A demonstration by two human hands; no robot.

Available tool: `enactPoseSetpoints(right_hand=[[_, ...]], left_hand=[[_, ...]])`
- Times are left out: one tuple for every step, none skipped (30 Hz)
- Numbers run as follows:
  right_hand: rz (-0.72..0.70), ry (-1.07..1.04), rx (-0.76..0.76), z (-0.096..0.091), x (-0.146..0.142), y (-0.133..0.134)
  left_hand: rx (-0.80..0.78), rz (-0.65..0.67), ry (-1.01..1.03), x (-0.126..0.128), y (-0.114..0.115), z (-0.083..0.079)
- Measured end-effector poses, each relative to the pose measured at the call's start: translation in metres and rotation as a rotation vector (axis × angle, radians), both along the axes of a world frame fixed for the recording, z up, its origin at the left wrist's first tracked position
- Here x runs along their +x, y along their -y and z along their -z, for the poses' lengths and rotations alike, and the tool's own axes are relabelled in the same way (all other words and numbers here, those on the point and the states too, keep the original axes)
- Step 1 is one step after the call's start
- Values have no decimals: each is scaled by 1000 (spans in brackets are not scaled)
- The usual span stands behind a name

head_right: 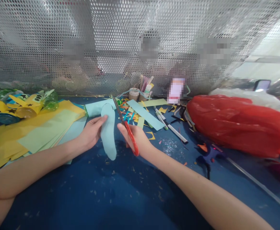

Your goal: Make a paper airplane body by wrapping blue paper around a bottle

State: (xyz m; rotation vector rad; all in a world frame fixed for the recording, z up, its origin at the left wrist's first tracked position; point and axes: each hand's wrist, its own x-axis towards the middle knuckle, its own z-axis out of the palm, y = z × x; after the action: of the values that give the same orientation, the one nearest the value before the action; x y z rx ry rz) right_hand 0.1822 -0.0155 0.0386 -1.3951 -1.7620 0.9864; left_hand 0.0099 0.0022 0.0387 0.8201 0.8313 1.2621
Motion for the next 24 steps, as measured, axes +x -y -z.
enactPoseSetpoints(right_hand=[[1, 36, 38, 0, 1, -3], [5, 78, 80, 1, 2, -5], [11, 117, 120, 1, 2, -8], [9, 149, 156, 0, 2, -10], [14, 188, 180, 0, 2, -11], [28, 235, 190, 0, 3, -12], [47, 293, 189, -1, 3, -14], [74, 355, 183, -2, 4, -15], [101, 413, 174, -3, 6, -17], [128, 464, 166, -3, 8, -19], [154, 512, 162, -4, 11, -21], [175, 564, 166, -4, 14, -24], [197, 628, 175, -4, 18, -27], [226, 704, 187, -4, 22, -30], [260, 792, 195, -4, 25, -33], [290, 886, 188, -4, 29, -36], [310, 975, 169, -4, 31, -38], [319, 1052, 142, -4, 34, -39], [319, 1108, 118, -4, 35, -40], [309, 1137, 119, -4, 36, -40], [296, 1142, 154, -3, 37, -40], [282, 1119, 228, -3, 36, -39], [264, 1063, 328, -1, 36, -38], [224, 976, 432, 0, 34, -37]], left_hand=[[3, -17, -23, -1, -2, 1], [6, -37, -48, -2, -4, 3], [9, -53, -73, -3, -6, 4], [15, -67, -98, -5, -9, 7], [27, -82, -125, -6, -12, 10], [45, -96, -153, -8, -15, 13], [72, -113, -182, -10, -18, 18], [104, -131, -209, -13, -21, 22], [134, -150, -231, -14, -25, 27], [157, -171, -249, -16, -28, 32], [168, -188, -257, -17, -30, 36], [166, -208, -255, -18, -32, 39], [155, -220, -244, -19, -33, 41], [139, -222, -227, -19, -33, 42], [123, -218, -211, -18, -33, 42], [112, -205, -198, -18, -32, 42], [107, -190, -190, -17, -31, 41], [106, -175, -189, -17, -30, 39], [108, -164, -193, -17, -30, 38], [112, -157, -200, -16, -29, 38], [120, -152, -213, -16, -29, 38], [132, -146, -231, -17, -29, 38], [148, -138, -254, -17, -29, 39], [166, -128, -277, -17, -29, 40]])
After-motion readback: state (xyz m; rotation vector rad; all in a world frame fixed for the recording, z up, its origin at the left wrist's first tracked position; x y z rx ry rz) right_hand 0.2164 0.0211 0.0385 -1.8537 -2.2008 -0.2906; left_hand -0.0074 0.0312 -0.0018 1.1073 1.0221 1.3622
